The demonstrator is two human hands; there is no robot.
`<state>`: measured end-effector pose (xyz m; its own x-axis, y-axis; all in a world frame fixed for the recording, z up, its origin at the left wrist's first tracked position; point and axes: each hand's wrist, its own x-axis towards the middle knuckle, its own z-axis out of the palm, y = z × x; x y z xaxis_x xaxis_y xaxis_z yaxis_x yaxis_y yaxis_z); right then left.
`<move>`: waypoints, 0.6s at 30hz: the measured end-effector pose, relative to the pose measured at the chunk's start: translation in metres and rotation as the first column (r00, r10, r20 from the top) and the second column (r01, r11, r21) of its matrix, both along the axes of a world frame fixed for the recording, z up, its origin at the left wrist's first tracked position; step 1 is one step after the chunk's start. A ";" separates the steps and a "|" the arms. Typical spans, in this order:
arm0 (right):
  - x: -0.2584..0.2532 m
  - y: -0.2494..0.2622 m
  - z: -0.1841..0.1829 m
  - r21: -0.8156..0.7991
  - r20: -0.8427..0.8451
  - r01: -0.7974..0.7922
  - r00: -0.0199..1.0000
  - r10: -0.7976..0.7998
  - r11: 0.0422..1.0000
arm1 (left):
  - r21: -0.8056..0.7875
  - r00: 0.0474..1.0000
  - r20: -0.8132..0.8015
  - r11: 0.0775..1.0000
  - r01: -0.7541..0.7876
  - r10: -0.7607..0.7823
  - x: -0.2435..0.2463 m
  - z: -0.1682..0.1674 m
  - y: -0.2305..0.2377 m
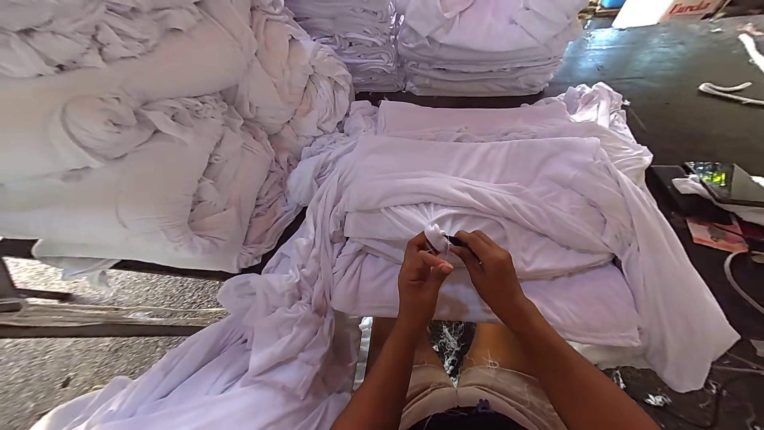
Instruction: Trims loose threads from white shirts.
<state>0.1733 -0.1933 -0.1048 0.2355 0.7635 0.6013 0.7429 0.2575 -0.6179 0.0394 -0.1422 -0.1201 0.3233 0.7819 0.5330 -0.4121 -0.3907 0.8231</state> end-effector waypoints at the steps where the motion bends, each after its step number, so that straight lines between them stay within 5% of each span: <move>1: 0.001 -0.001 -0.001 -0.016 -0.001 -0.009 1.000 0.009 1.000 | -0.008 1.000 0.008 1.000 -0.002 0.002 -0.001 -0.001 0.001; 11: 0.006 0.001 -0.001 -0.033 -0.137 -0.082 0.988 0.077 0.996 | -0.023 1.000 -0.002 1.000 0.020 -0.020 -0.001 -0.003 -0.002; 13: 0.007 0.001 0.001 -0.039 -0.312 -0.150 0.941 0.130 0.988 | -0.036 1.000 0.001 0.999 0.018 -0.018 -0.003 -0.003 -0.002; 16: 0.010 -0.004 0.008 -0.005 -0.799 -0.503 0.521 0.299 0.864 | -0.008 0.999 -0.039 1.000 0.026 -0.027 -0.008 -0.003 -0.005; 18: 0.013 -0.006 0.006 0.087 -0.874 -0.655 0.311 0.373 0.751 | 0.059 0.995 -0.094 0.998 0.037 -0.031 -0.011 -0.004 -0.010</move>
<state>0.1862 -0.1998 -0.0992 -0.0122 0.9889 0.1479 -0.3630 0.1334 -0.9222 0.0284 -0.1519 -0.1238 0.3991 0.7369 0.5456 -0.3491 -0.4281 0.8336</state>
